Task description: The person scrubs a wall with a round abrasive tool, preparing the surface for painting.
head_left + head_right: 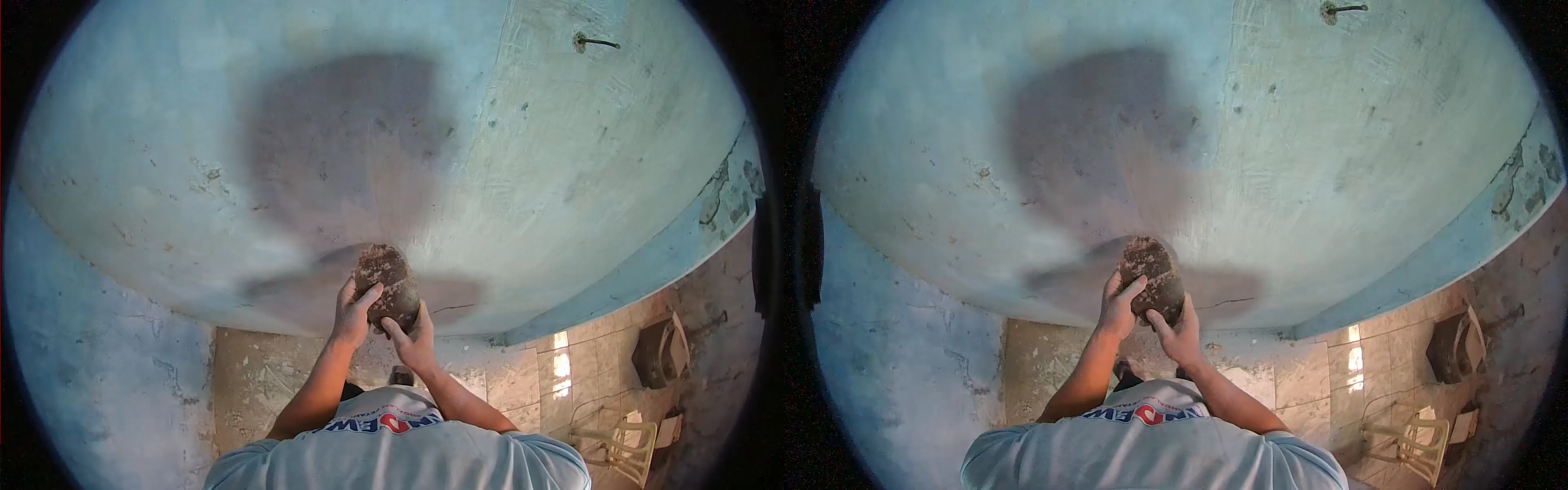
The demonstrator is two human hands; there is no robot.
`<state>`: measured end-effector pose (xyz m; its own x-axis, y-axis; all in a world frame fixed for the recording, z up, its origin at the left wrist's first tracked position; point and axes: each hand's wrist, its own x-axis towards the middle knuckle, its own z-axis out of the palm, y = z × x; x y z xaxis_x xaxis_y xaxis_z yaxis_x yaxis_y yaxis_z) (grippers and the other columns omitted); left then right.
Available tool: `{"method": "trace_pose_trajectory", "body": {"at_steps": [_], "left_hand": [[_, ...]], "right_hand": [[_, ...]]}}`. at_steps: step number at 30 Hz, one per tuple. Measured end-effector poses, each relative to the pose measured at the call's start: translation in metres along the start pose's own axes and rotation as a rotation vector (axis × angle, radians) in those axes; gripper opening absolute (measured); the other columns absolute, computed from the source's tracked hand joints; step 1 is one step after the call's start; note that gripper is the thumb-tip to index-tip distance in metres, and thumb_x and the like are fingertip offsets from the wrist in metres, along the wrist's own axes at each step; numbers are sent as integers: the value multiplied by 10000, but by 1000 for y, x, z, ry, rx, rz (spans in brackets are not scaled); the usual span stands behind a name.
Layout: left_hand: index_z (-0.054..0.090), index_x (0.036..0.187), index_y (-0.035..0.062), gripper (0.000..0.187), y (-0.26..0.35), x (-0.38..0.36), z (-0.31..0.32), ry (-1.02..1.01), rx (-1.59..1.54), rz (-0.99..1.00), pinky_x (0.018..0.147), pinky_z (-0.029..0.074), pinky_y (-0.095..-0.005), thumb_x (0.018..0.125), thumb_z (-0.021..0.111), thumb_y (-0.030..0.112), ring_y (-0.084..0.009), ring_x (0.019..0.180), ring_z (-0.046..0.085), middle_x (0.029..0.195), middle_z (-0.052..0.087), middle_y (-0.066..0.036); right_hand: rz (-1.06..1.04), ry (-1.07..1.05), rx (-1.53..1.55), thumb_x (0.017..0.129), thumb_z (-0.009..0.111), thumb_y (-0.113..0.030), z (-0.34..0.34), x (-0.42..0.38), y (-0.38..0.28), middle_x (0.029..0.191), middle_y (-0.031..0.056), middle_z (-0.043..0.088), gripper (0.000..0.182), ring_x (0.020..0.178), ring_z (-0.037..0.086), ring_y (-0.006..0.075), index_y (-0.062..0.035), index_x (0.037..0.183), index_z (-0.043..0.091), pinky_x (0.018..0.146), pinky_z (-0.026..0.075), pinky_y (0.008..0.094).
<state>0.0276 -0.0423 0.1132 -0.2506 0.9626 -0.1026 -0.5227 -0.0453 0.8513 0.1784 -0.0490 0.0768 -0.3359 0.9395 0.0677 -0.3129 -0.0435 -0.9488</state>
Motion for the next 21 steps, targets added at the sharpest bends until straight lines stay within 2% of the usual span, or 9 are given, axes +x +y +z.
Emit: {"method": "trace_pose_trajectory", "body": {"at_steps": [2,4,6,9,11,12,15,18,21], "left_hand": [[608,1376,42,371,1,1,-5,-20,3,8,979,552,-347,1015,678,93,-165,1129,666,1274,691,-55],[604,1380,37,370,11,1,-9,-37,15,-1,981,552,-353,1018,668,81,-169,1130,668,1286,686,-61],[606,1377,30,362,17,6,-17,-125,-8,-12,975,551,-350,1022,660,77,-169,1128,665,1297,681,-63],[629,1354,15,321,29,7,-26,-201,-2,-58,962,544,-340,1044,639,99,-161,1109,660,1266,691,-56],[641,1341,8,309,32,9,-32,-251,-49,-132,961,538,-335,1051,636,116,-157,1097,658,1242,699,-50],[651,1323,-3,296,36,8,-29,-239,-69,-106,967,532,-332,1060,632,132,-160,1088,660,1215,707,-49],[656,1314,-3,290,35,9,-32,-254,-125,-149,964,531,-332,1059,638,134,-162,1086,659,1217,704,-51],[660,1306,-4,291,18,-2,-29,-214,-98,-115,953,530,-335,1058,646,147,-164,1090,658,1220,703,-52],[659,1310,-5,304,3,-14,-21,-90,-48,-56,952,524,-335,1051,656,154,-167,1097,656,1230,698,-58]], "right_hand": [[245,-10,61,969,729,-7,6,4,-23,1231,118,679,541,1068,677,168,30,1443,470,939,549,319],[288,7,7,969,730,-8,13,3,-21,1171,103,702,516,1000,692,155,32,1423,489,903,560,312],[136,51,-169,966,732,-4,24,1,-4,1126,93,712,513,949,697,150,31,1419,494,879,566,313],[-23,203,-5,963,726,-3,60,-10,-4,1219,115,676,553,1019,679,164,22,1450,465,902,562,319],[-202,277,-87,967,694,14,74,-7,1,1320,154,621,619,1107,658,187,13,1514,405,915,567,329],[-294,312,-129,969,677,22,78,-4,2,1371,174,593,652,1151,648,198,8,1547,375,922,570,335],[-395,381,-219,946,670,40,90,0,-3,1511,193,463,838,1330,549,254,6,1653,222,1047,522,379],[-374,425,-291,924,672,51,89,1,0,1549,216,417,923,1378,508,287,20,1682,146,1133,457,403],[-408,409,-391,922,673,43,77,0,6,1563,231,409,903,1388,501,299,45,1671,167,1151,436,400]]}}
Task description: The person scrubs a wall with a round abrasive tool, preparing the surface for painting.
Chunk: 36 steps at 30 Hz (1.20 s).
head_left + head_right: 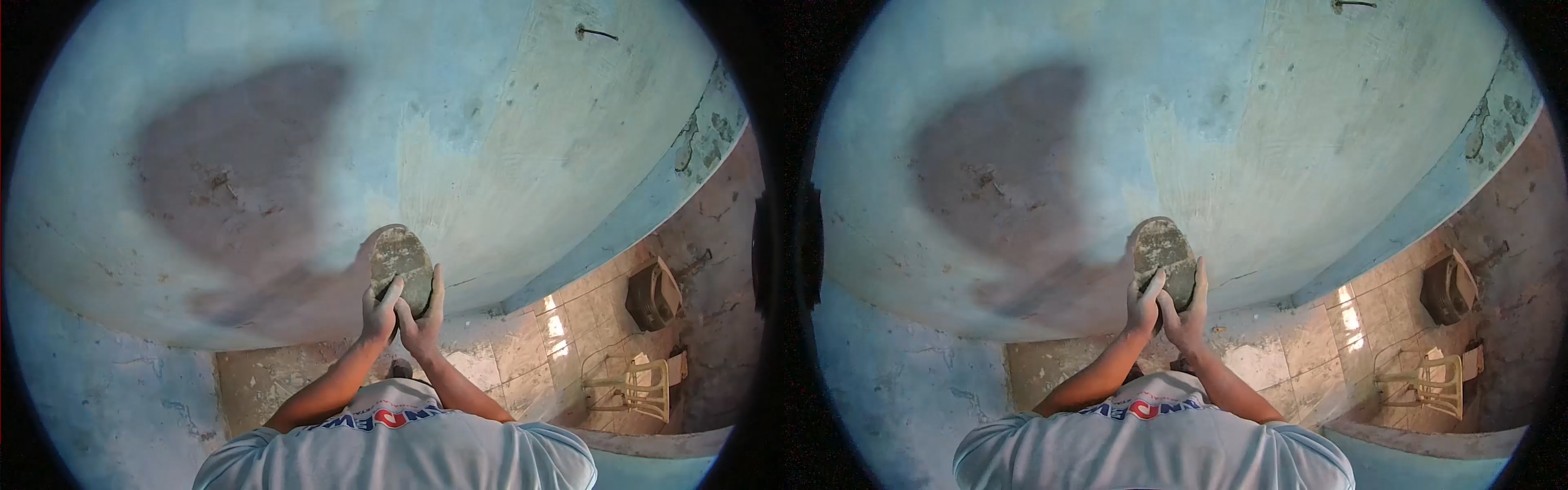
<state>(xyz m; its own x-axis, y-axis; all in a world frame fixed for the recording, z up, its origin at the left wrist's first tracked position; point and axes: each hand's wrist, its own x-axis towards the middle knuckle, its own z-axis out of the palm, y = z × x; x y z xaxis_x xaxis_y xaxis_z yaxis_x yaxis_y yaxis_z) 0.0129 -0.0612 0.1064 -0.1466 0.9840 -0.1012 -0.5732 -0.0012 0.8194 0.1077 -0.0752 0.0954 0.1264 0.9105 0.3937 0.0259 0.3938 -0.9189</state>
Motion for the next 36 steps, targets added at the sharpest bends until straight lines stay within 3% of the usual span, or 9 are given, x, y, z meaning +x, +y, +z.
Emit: {"method": "trace_pose_trajectory", "body": {"at_steps": [4,5,10,18,20,24,29,32,36], "left_hand": [[654,1314,-13,315,-12,5,13,74,51,73,964,516,-340,1044,655,151,-167,1102,646,1244,688,-67],[653,1312,-15,324,-4,10,23,104,29,103,968,513,-338,1038,662,158,-166,1107,642,1247,686,-74],[682,1254,-20,285,69,44,64,46,119,341,927,521,-335,1026,670,150,-161,1053,658,1168,711,-73],[686,1251,-33,281,-30,3,11,184,78,120,914,520,-329,1020,658,125,-155,1035,661,1156,716,-67],[696,1236,-33,275,-4,13,25,134,97,166,893,522,-319,1015,673,129,-155,1012,662,1142,719,-47],[706,1198,-27,256,46,27,56,95,136,199,855,524,-318,1015,689,151,-155,966,665,1102,720,-32],[693,1239,-13,268,27,7,34,102,43,66,891,525,-315,1020,691,142,-156,1011,660,1144,715,-48],[652,1313,-14,322,-20,-2,13,127,85,146,950,517,-317,1013,682,97,-163,1084,648,1210,696,-60],[604,1370,-25,373,13,11,37,91,216,333,981,510,-321,1015,663,74,-174,1125,642,1239,690,-61]], "right_hand": [[27,-44,133,924,684,15,-11,9,17,1557,249,438,846,1431,464,320,67,1640,237,1170,412,418],[-37,-32,-20,921,701,-20,-9,22,16,1556,261,446,834,1434,469,333,71,1626,265,1180,401,430],[-240,6,2,920,710,-56,9,89,-53,1577,267,432,835,1447,462,341,70,1621,275,1190,389,438],[-30,-40,-29,944,698,-65,-19,10,10,1535,264,480,806,1404,505,339,53,1624,284,1181,396,434],[-99,-53,-126,960,702,-86,-16,27,-2,1511,284,489,809,1373,534,338,59,1624,264,1157,422,437],[-23,-28,168,945,666,-5,-4,61,-41,1515,243,498,836,1358,537,285,27,1654,225,1164,418,408],[-60,-305,162,906,737,-38,-40,35,-12,1529,237,483,998,1372,533,282,17,1686,118,1134,460,417],[67,-273,88,892,745,-33,-49,5,20,1534,240,483,1018,1366,542,287,20,1687,111,1130,462,419],[-28,-82,-91,897,744,-28,-24,25,7,1501,249,520,929,1348,565,298,40,1656,211,1120,473,415]]}}
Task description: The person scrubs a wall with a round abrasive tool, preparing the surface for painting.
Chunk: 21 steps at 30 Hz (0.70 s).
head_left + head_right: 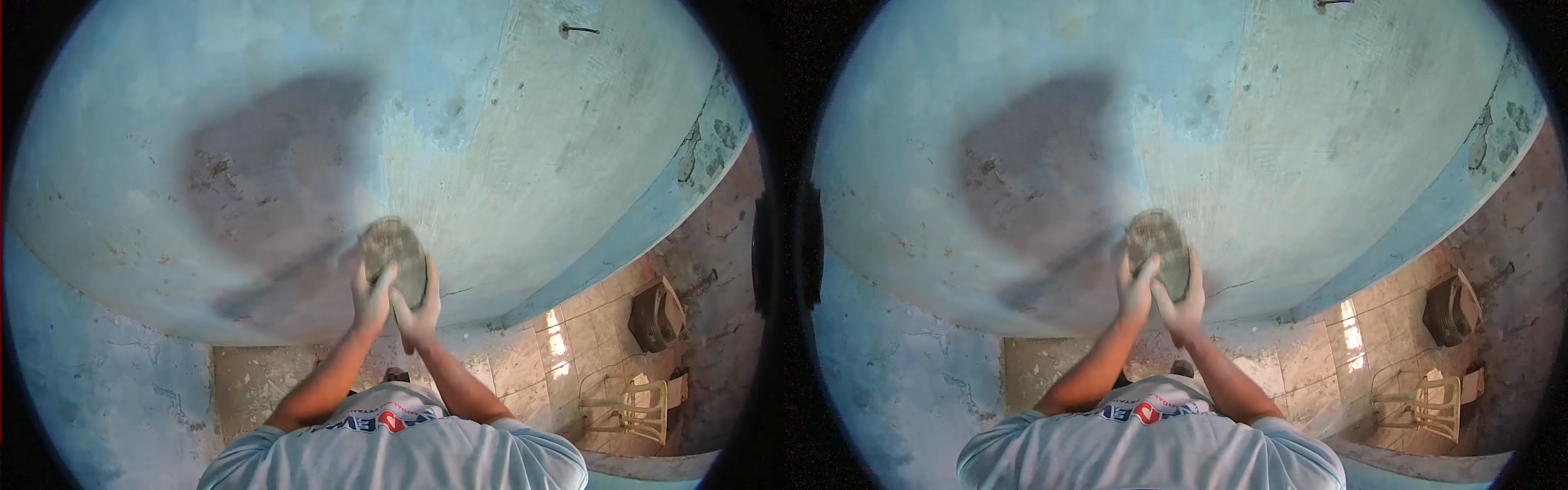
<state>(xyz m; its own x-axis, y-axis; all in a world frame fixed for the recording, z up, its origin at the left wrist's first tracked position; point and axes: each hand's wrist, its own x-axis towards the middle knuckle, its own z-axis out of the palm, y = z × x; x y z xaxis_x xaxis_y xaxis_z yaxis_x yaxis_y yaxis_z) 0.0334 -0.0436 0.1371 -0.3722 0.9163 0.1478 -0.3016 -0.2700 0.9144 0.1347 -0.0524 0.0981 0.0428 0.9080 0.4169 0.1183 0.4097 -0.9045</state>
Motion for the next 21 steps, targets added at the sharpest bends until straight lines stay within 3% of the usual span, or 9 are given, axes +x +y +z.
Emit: {"method": "trace_pose_trajectory", "body": {"at_steps": [1,8,12,13,14,15,17,19,21], "left_hand": [[610,1358,-18,354,11,19,2,1,-54,-23,970,509,-321,1024,654,89,-171,1107,642,1221,693,-62],[636,1336,-11,327,7,20,-3,10,-8,-33,968,504,-325,1040,648,127,-159,1095,638,1214,693,-68],[620,1370,-23,359,-40,-6,-17,31,24,-2,994,497,-325,1043,636,122,-166,1149,626,1254,682,-81],[615,1376,-26,364,-47,-4,-18,28,44,11,996,496,-324,1043,632,120,-167,1156,624,1262,680,-84],[610,1382,-30,369,-54,-2,-19,23,62,18,998,496,-323,1044,628,117,-168,1163,622,1270,678,-86],[604,1397,-27,388,-23,8,-4,57,146,66,1016,489,-325,1043,625,132,-171,1184,619,1289,676,-92],[636,1315,-15,347,14,48,5,-5,108,151,907,514,-342,1038,642,194,-164,1040,632,1165,689,-71],[649,1313,-7,341,58,69,22,-37,44,224,920,510,-359,1027,657,179,-178,1043,643,1169,691,-63],[649,1313,-4,342,65,69,21,-59,49,227,927,507,-357,1030,653,186,-181,1057,639,1183,688,-66]], "right_hand": [[-9,-19,109,897,735,-15,5,21,-17,1511,252,516,878,1359,561,301,43,1636,266,1119,473,413],[22,8,88,906,727,-39,8,10,-26,1537,277,491,879,1357,562,311,45,1643,255,1114,472,404],[0,13,91,910,727,-59,2,-26,28,1522,277,513,866,1371,560,326,70,1631,264,1123,469,410],[-32,42,77,924,743,-100,3,-25,28,1398,294,634,856,1273,664,332,80,1616,272,1059,531,403],[-71,38,80,919,739,-84,6,-16,29,1439,289,595,859,1306,630,335,81,1619,269,1079,512,406],[-106,34,79,913,735,-67,10,2,21,1480,285,555,863,1340,596,337,81,1622,265,1099,493,410],[-269,64,-32,905,732,-48,17,47,-8,1539,289,499,860,1383,548,331,77,1623,276,1123,467,417],[-285,72,85,900,738,-59,21,82,-42,1547,291,493,863,1390,541,330,72,1623,286,1128,461,420],[-263,64,136,895,744,-68,24,86,-51,1551,291,488,869,1398,534,332,67,1624,291,1133,456,421]]}}
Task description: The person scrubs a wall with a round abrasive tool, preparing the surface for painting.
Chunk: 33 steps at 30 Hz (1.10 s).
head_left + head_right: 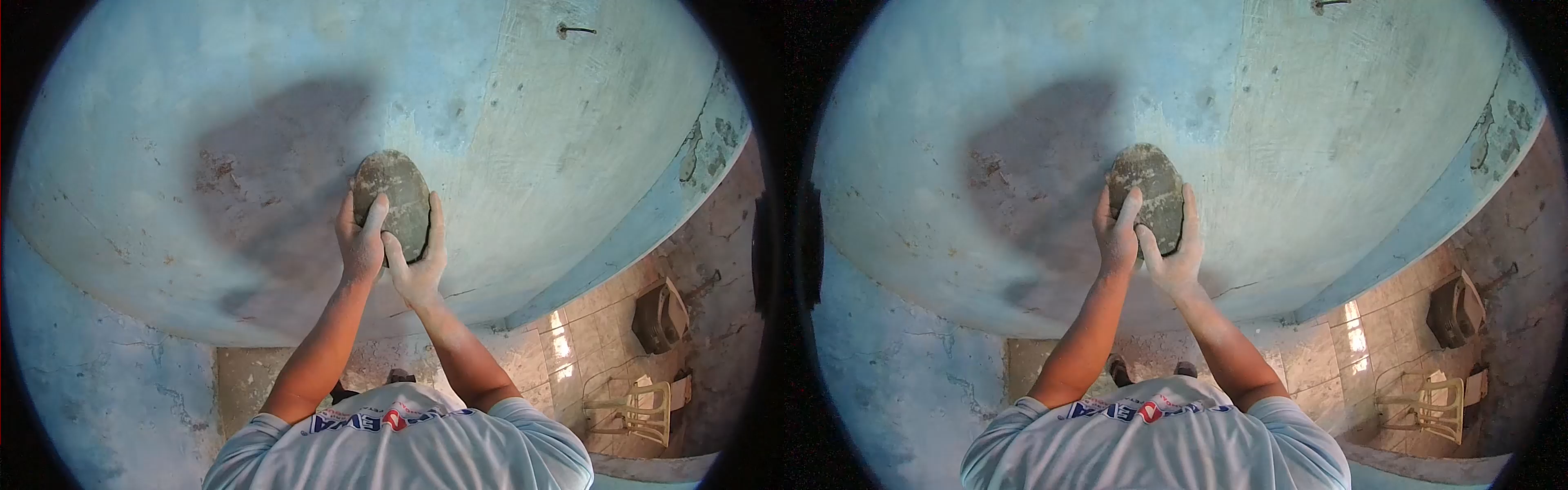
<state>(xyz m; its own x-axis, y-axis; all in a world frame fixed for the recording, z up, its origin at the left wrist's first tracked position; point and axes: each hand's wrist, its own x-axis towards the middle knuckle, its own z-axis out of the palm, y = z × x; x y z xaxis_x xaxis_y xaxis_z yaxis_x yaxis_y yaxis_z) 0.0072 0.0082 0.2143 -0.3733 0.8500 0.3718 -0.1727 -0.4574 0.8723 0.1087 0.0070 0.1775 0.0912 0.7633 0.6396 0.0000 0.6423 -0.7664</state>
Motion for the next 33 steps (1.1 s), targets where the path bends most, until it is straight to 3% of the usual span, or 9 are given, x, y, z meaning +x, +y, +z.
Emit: {"method": "trace_pose_trajectory", "body": {"at_steps": [3,4,6,8,11,15,24,27,33], "left_hand": [[601,1392,-7,407,-16,-34,-3,39,64,-113,1000,493,-362,1031,646,177,-210,1147,622,1276,661,-94],[643,1296,-19,318,-47,-49,-7,74,68,1,888,517,-331,1018,633,133,-155,1016,632,1150,692,-76],[634,1322,-25,343,-71,-81,-13,133,49,-208,909,520,-334,1015,639,128,-160,1041,641,1180,695,-81],[640,1304,-22,328,-67,-69,-12,97,128,-90,898,519,-334,1017,641,138,-157,1022,637,1163,696,-78],[659,1227,-10,270,-39,-26,-1,74,101,-22,840,507,-326,1022,648,166,-149,940,618,1044,688,-55],[654,1253,-8,283,0,0,12,22,-37,-10,867,513,-325,1025,644,159,-154,971,624,1096,687,-55],[628,1349,-22,362,-59,-58,-9,104,82,-94,960,507,-332,1027,635,143,-182,1089,636,1221,691,-101],[647,1280,-30,326,-13,-9,3,21,161,-17,904,509,-341,1020,645,168,-173,1016,630,1130,692,-89],[651,1248,-23,299,-3,-16,3,15,93,23,890,504,-331,1020,648,171,-170,979,621,1105,683,-74]], "right_hand": [[123,-19,-39,890,748,-74,-18,-40,2,1554,288,485,879,1410,523,335,60,1627,288,1138,453,420],[171,-17,-44,890,746,-72,-26,-67,16,1555,287,483,879,1414,520,336,61,1627,287,1138,453,420],[238,-20,-31,890,744,-68,-32,-92,38,1558,284,481,877,1421,513,334,60,1627,286,1139,452,420],[284,-21,-8,891,742,-66,-35,-103,48,1559,279,481,876,1429,504,330,60,1628,286,1143,450,420],[-9,12,-164,887,747,-65,-16,-36,28,1548,272,493,877,1401,532,327,63,1625,290,1127,464,416],[-8,9,-42,883,753,-65,-10,-2,0,1531,271,504,875,1383,545,320,65,1620,299,1123,466,410],[238,-64,-71,882,761,-85,-31,-73,29,1560,288,473,891,1374,552,343,62,1624,291,1122,474,417],[-20,36,-127,887,755,-81,-10,-16,11,1554,287,480,881,1375,549,344,64,1623,295,1125,470,420],[16,-22,-85,888,756,-78,-17,-17,-8,1519,273,523,868,1372,551,326,79,1613,304,1126,467,421]]}}
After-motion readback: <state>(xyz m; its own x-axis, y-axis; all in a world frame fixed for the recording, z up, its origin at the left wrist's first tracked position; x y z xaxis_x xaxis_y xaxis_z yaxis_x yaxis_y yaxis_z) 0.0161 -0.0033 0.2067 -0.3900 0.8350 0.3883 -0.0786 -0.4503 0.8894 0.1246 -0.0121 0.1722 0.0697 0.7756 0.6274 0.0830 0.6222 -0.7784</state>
